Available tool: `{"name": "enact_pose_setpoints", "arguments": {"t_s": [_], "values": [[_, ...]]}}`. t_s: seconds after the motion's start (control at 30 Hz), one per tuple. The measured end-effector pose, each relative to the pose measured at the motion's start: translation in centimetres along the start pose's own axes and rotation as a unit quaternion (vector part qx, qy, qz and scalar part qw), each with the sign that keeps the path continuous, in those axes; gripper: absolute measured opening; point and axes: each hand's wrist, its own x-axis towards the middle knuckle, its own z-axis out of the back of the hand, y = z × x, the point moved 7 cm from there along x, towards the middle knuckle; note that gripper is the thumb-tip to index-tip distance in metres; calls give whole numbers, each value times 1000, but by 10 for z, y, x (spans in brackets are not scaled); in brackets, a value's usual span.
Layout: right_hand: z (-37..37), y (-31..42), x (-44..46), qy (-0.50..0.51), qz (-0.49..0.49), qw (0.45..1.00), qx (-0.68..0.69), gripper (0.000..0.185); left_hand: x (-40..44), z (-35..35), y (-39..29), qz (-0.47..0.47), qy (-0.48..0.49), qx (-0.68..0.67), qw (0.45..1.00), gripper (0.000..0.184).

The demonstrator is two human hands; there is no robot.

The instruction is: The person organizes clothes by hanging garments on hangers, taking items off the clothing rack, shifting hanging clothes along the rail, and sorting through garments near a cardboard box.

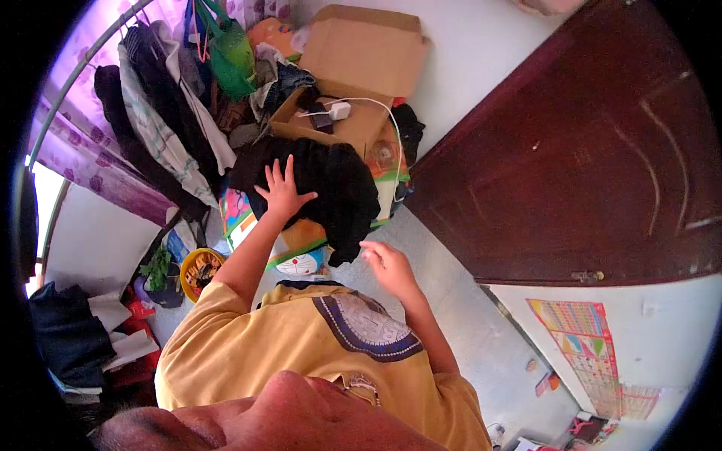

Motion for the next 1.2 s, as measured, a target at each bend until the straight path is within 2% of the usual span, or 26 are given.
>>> {"name": "enact_pose_setpoints", "arguments": {"t_s": [0.03, 0.17, 0.2, 0.33, 0.43, 0.47, 0.57, 0.6, 0.7, 0.83, 0.9, 0.97, 1.0, 1.03, 1.1, 1.13, 1.2], "values": [[6, -14, 16, -10, -18, 999, 41, 28, 10, -9, 2, 35, 41, 0, 999, 126], [18, -89, 91, -26, -101, 972, 211, 36, 24, -19, -1, 68, 46, 37, 996, 114], [22, -107, 115, -34, -115, 963, 241, 42, 23, -15, -3, 60, 27, 53, 996, 101], [39, -131, 231, -65, -147, 922, 352, 79, 24, -9, -3, 62, 12, 60, 996, 86], [39, -132, 294, -11, -310, 897, 314, 102, 26, -16, 0, 76, 0, 65, 995, 85], [32, -136, 311, -19, -317, 889, 331, 90, 26, -20, 2, 79, -10, 68, 994, 83], [-12, -190, 348, 35, -337, 811, 477, 67, 27, -20, -3, 113, -10, 65, 991, 81], [-13, -191, 349, 8, -338, 789, 513, 49, 29, -17, -5, 114, -11, 58, 992, 81], [-19, -221, 344, -30, -347, 786, 510, 48, 25, -12, -6, 112, -17, 35, 993, 79], [10, -222, 318, -80, -220, 834, 500, 45, 20, -9, 2, 80, -72, 6, 994, 73], [30, -231, 306, -60, -193, 834, 513, 47, 22, -3, 6, 72, -90, -15, 993, 70], [53, -226, 289, -56, -189, 824, 531, 49, 20, 11, 13, 130, -92, -79, 984, 66], [64, -226, 281, -60, -195, 828, 522, 50, 18, 14, 17, 161, -93, -113, 976, 64], [72, -227, 273, -62, -201, 832, 513, 51, 17, 19, 27, 154, -167, -108, 968, 58], [83, -234, 258, -63, -213, 830, 512, 50, 12, 26, 57, 161, -244, -164, 942, 56], [86, -242, 250, -61, -218, 823, 522, 50, 10, 41, 60, 170, -260, -213, 926, 54], [90, -256, 235, -72, -238, 812, 528, 49, -1, 60, 71, 260, -250, -357, 862, 50]]}}
